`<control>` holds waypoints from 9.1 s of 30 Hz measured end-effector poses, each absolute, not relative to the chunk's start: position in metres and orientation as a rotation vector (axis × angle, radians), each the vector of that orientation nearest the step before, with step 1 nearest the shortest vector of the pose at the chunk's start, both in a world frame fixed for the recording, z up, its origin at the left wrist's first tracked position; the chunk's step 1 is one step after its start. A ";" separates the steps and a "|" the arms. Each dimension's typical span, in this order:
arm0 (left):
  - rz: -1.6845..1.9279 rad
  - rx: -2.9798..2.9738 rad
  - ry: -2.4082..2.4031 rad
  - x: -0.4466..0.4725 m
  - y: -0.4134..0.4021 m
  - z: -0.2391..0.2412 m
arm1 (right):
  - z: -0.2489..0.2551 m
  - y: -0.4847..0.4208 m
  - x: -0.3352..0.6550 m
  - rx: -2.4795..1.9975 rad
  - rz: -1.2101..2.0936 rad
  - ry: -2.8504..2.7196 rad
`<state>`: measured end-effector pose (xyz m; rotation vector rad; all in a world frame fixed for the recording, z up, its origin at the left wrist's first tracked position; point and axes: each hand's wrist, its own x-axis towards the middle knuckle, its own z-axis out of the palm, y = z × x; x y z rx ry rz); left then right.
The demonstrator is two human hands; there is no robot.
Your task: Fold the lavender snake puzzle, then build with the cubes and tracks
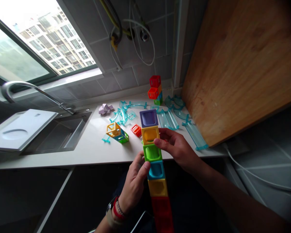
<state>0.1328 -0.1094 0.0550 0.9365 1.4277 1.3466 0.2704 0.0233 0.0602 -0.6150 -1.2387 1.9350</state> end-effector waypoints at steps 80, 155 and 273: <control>1.126 0.814 1.258 0.131 -0.119 0.056 | 0.051 0.003 0.264 -0.452 2.237 -1.137; 1.063 1.168 1.437 0.041 -0.187 0.051 | 0.058 -0.036 0.229 -0.835 2.130 -1.546; 1.125 1.167 1.475 0.075 -0.158 0.040 | 0.038 -0.090 0.270 -0.860 1.839 -1.300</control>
